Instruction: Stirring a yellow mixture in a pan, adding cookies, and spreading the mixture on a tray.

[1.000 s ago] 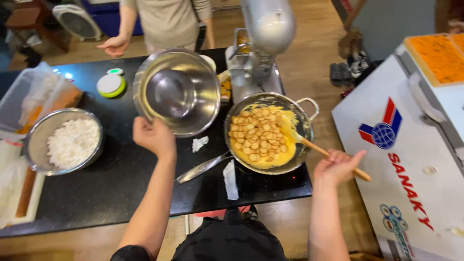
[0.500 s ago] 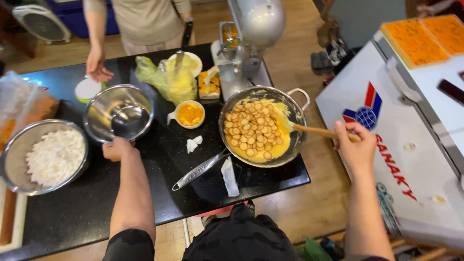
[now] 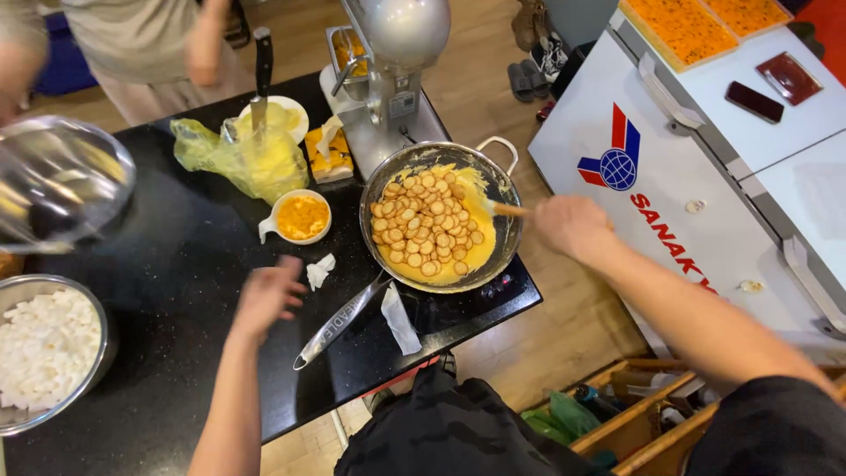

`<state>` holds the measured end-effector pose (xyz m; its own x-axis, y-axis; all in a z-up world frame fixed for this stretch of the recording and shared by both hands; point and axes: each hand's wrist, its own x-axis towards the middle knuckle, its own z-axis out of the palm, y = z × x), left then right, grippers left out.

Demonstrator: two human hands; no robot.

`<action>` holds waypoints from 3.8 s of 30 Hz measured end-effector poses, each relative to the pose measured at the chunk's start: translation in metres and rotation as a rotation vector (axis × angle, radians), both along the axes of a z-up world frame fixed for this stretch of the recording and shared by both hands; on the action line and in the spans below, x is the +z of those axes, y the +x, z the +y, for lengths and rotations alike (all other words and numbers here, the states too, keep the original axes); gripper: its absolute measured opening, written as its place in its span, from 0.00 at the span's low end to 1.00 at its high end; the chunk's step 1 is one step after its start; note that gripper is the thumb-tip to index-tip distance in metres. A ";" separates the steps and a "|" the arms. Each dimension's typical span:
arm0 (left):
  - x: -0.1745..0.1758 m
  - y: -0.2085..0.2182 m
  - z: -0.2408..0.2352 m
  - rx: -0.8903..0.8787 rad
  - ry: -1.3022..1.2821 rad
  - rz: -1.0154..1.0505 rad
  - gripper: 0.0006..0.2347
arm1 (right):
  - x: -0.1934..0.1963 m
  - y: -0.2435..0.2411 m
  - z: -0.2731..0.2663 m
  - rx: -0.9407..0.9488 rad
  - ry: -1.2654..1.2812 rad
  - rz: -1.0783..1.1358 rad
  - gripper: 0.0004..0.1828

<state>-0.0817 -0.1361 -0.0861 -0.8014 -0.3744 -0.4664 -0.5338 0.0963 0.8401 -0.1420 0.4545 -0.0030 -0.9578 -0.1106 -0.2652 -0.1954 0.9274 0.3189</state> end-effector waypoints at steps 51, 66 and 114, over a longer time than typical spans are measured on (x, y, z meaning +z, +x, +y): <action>0.174 0.095 0.157 -0.863 -0.298 -0.255 0.29 | 0.068 0.046 -0.095 -0.598 -1.032 -0.455 0.35; 0.075 0.086 0.143 -0.818 -0.362 -0.197 0.23 | 0.093 0.043 -0.061 -0.350 -0.682 -0.993 0.31; 0.104 0.086 0.140 -0.833 -0.736 -0.315 0.30 | 0.152 0.054 -0.069 -0.238 -0.605 -0.891 0.49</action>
